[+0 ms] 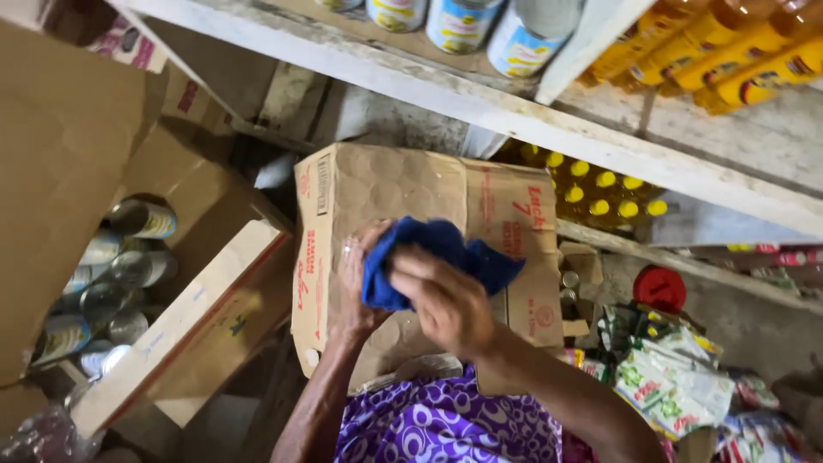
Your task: Wiping canned goods with a cloth and placing them on a shelf in a grocery store.
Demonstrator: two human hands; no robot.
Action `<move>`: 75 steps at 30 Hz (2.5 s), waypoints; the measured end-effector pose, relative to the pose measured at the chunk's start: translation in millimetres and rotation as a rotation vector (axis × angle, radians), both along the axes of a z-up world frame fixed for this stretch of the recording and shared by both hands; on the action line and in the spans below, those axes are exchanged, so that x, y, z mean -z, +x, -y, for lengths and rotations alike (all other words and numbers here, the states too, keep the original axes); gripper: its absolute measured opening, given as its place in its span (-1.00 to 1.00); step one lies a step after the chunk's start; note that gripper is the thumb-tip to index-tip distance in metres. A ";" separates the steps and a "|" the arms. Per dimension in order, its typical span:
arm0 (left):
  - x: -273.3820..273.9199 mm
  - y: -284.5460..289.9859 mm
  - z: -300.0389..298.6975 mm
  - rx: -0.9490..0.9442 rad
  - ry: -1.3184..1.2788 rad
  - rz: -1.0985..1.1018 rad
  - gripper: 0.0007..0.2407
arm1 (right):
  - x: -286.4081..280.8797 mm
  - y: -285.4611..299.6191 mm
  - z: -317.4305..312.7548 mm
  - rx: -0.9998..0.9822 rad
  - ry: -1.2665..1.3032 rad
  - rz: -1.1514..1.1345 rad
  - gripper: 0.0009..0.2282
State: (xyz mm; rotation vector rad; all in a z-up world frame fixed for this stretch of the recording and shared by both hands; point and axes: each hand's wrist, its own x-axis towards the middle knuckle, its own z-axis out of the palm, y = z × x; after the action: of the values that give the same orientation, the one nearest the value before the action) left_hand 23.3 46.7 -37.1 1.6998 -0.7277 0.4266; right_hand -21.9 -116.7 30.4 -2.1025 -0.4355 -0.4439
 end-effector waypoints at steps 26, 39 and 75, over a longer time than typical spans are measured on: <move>-13.4 -42.7 52.3 -0.371 -0.967 -1.334 -0.68 | -19.8 -8.1 -18.2 0.204 -0.386 0.264 -0.60; -52.2 -40.4 94.9 -0.098 -0.758 -0.825 -0.49 | -105.3 36.7 12.2 0.181 0.694 -1.182 -0.53; -34.9 -0.2 59.5 0.125 -1.265 -1.453 -0.65 | -15.6 13.7 31.3 0.340 0.321 -0.070 -0.71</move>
State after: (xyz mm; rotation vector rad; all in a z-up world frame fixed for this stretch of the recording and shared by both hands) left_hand 23.1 -12.8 -2.2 0.4038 0.4978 -0.4299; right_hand -8.1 -148.0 46.0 -1.8721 0.0384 -0.5910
